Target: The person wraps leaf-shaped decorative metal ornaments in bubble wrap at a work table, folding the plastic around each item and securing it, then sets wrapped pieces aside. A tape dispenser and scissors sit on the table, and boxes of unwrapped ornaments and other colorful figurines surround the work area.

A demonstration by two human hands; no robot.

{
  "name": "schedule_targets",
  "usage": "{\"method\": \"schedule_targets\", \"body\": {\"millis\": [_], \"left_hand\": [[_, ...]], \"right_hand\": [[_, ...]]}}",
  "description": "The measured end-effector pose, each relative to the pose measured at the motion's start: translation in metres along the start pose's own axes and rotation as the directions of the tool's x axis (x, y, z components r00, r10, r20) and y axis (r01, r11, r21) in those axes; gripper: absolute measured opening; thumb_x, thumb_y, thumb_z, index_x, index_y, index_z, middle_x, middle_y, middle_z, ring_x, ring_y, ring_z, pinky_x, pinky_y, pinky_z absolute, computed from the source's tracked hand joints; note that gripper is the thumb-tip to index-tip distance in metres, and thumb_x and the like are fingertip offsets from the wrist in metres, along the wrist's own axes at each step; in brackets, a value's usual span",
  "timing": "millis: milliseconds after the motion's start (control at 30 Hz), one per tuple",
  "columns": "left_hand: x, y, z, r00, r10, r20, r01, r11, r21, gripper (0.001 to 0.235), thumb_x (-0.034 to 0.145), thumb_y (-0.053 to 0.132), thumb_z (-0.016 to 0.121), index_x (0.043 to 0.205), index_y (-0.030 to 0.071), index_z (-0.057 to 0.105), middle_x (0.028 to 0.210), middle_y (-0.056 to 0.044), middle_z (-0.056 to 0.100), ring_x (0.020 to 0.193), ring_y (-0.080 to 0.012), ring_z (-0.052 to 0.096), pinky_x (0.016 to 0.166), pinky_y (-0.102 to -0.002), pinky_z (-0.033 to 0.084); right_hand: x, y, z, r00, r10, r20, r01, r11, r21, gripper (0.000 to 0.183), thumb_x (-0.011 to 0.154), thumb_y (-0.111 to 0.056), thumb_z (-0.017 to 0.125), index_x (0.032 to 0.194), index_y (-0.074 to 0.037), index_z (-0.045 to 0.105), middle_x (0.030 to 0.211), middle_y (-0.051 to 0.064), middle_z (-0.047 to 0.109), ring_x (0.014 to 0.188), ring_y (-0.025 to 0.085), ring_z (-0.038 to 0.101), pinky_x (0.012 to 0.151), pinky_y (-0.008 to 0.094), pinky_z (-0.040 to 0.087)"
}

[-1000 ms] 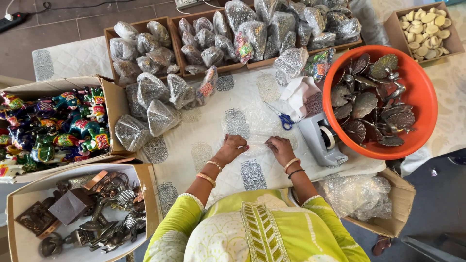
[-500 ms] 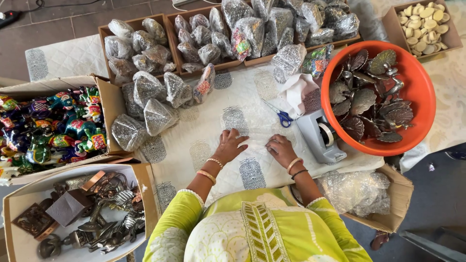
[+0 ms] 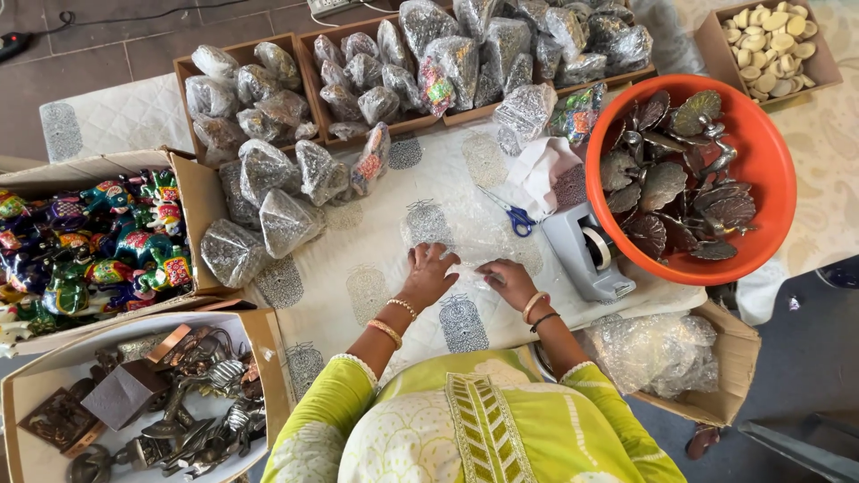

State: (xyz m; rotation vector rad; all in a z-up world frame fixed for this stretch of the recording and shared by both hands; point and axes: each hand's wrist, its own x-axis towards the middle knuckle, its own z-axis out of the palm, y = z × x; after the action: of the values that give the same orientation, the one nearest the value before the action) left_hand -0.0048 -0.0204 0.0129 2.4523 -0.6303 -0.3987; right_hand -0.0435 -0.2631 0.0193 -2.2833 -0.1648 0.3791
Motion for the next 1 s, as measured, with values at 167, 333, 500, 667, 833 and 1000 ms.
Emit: {"method": "schedule_targets", "body": {"millis": [167,333,500,667,833,1000], "left_hand": [[-0.004,0.021,-0.023,0.998,-0.040,0.049,0.040,0.999,0.001,0.028,0.088,0.036,0.073,0.113,0.023,0.072,0.136,-0.008,0.053,0.138,-0.0398,0.034,0.115,-0.068,0.018],[0.003,0.008,0.005,0.994,-0.078,-0.075,0.078,0.997,-0.012,0.020,0.096,0.036,0.070,0.105,0.019,0.074,0.126,-0.005,0.060,0.134,-0.0353,0.043,0.114,-0.064,0.026],[-0.005,0.030,-0.029,0.975,0.061,-0.213,-0.066,0.998,-0.017,0.037,0.085,0.038,0.077,0.108,0.011,0.066,0.117,-0.011,0.060,0.123,-0.0351,0.046,0.108,-0.062,0.029],[-0.001,0.028,-0.010,0.962,0.221,-0.158,-0.192,0.965,0.179,0.029,0.085,0.030,0.075,0.108,0.014,0.067,0.105,-0.008,0.065,0.114,-0.0306,0.053,0.106,-0.060,0.031],[0.007,0.017,-0.003,0.968,0.193,-0.159,-0.164,0.970,0.180,0.014,0.091,0.026,0.072,0.099,0.015,0.068,0.095,-0.002,0.067,0.107,-0.0242,0.058,0.104,-0.052,0.036],[0.007,0.017,-0.010,0.981,0.081,-0.175,-0.088,0.996,-0.030,0.011,0.089,0.024,0.073,0.090,0.014,0.068,0.091,-0.002,0.069,0.102,-0.0222,0.061,0.100,-0.045,0.038]], "right_hand": [[0.002,0.013,0.002,0.997,0.074,-0.010,-0.070,0.973,0.221,0.020,0.090,-0.015,0.073,0.108,-0.005,0.073,0.106,0.009,0.073,0.097,0.020,0.071,0.087,0.034,0.056],[0.005,0.018,0.004,0.991,0.132,-0.015,-0.126,0.968,0.217,0.019,0.097,-0.019,0.068,0.107,-0.003,0.072,0.101,0.010,0.072,0.090,0.021,0.068,0.084,0.034,0.054],[0.009,0.023,0.009,0.992,0.125,-0.030,-0.116,0.972,0.203,0.018,0.096,-0.018,0.067,0.104,-0.002,0.070,0.097,0.011,0.070,0.085,0.021,0.067,0.081,0.034,0.055],[0.011,0.023,0.010,0.989,0.144,-0.024,-0.136,0.969,0.206,0.018,0.096,-0.018,0.068,0.105,-0.002,0.071,0.097,0.010,0.070,0.084,0.019,0.067,0.080,0.033,0.055],[0.011,0.023,0.010,0.985,0.171,-0.035,-0.158,0.959,0.235,0.019,0.096,-0.018,0.068,0.107,-0.003,0.072,0.100,0.010,0.072,0.086,0.018,0.067,0.081,0.032,0.054],[0.012,0.022,0.010,0.987,0.157,-0.023,-0.147,0.958,0.246,0.019,0.097,-0.015,0.064,0.109,-0.004,0.073,0.104,0.009,0.075,0.094,0.017,0.070,0.088,0.030,0.055]]}}
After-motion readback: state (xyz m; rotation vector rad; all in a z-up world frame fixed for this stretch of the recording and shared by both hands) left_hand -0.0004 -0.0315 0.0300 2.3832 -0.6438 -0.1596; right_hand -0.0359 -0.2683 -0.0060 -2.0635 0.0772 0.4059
